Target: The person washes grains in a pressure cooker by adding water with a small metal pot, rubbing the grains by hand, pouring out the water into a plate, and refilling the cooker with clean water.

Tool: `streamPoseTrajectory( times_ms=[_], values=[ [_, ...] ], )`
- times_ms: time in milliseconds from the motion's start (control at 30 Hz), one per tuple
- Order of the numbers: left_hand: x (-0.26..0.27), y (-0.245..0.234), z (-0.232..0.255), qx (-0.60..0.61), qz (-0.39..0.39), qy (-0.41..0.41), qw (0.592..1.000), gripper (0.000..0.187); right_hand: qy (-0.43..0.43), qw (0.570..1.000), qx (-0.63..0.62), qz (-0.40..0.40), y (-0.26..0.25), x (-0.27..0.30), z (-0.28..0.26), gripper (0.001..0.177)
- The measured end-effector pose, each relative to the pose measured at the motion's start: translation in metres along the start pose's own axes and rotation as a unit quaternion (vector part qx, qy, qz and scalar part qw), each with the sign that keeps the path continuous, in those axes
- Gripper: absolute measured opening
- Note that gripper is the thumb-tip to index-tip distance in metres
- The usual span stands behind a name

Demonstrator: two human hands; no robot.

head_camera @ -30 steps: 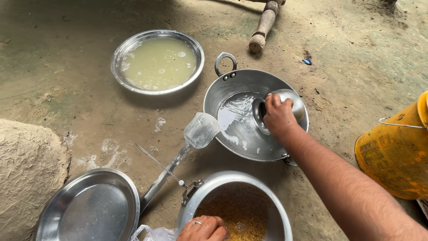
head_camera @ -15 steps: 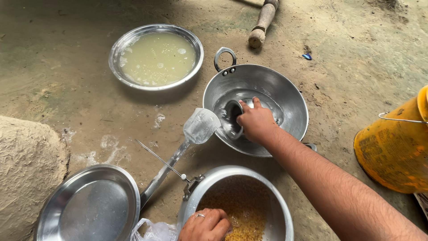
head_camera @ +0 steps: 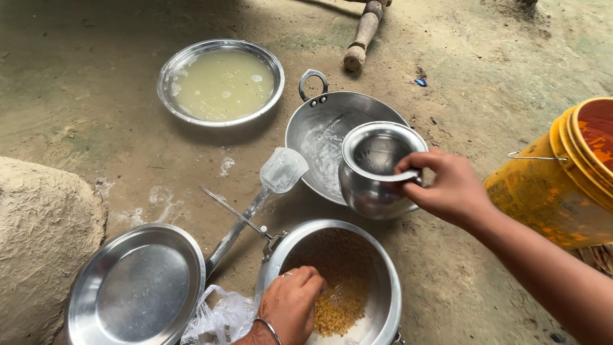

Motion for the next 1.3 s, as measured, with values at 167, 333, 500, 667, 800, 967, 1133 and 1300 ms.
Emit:
streamPoseTrajectory(
  times_ms=[167,333,500,667,800,967,1133,1300],
  values=[
    [-0.008,0.014,-0.037,0.343,0.013,-0.292,0.893,0.02,0.162,0.979,-0.074,-0.1,-0.029,0.065,-0.007,0.018],
    [-0.02,0.051,-0.054,0.625,-0.065,-0.452,0.633,0.03,0.194,0.894,-0.322,-0.245,0.022,0.106,-0.015,0.043],
    [-0.018,0.06,-0.039,0.683,-0.126,-0.505,0.513,0.043,0.255,0.838,-0.361,-0.32,0.071,0.134,-0.031,0.064],
    [-0.008,0.076,-0.055,0.697,-0.129,-0.518,0.479,0.032,0.365,0.774,-0.41,-0.315,0.099,0.151,-0.03,0.071],
    [-0.01,0.083,-0.058,0.722,-0.146,-0.457,0.499,0.025,0.352,0.724,-0.5,-0.318,0.114,0.159,-0.025,0.072],
    [-0.008,0.056,-0.047,0.685,-0.139,-0.516,0.494,0.068,0.357,0.68,-0.558,-0.314,0.111,0.167,-0.033,0.066],
    [0.001,0.028,-0.029,0.693,-0.123,-0.515,0.49,0.06,0.41,0.641,-0.595,-0.258,0.085,0.167,-0.057,0.064],
    [0.004,0.007,-0.007,0.68,-0.13,-0.489,0.531,0.043,0.397,0.668,-0.592,-0.213,0.067,0.168,-0.068,0.071]
  ],
)
Point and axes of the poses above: each hand's wrist, its own x-axis away from the middle knuckle, its own y-axis out of the palm, z = x × y, the point moved 5 cm from there along -x, towards the middle knuckle, and after that the axes turned 4 degrees about -z, right-handed, at the moved point
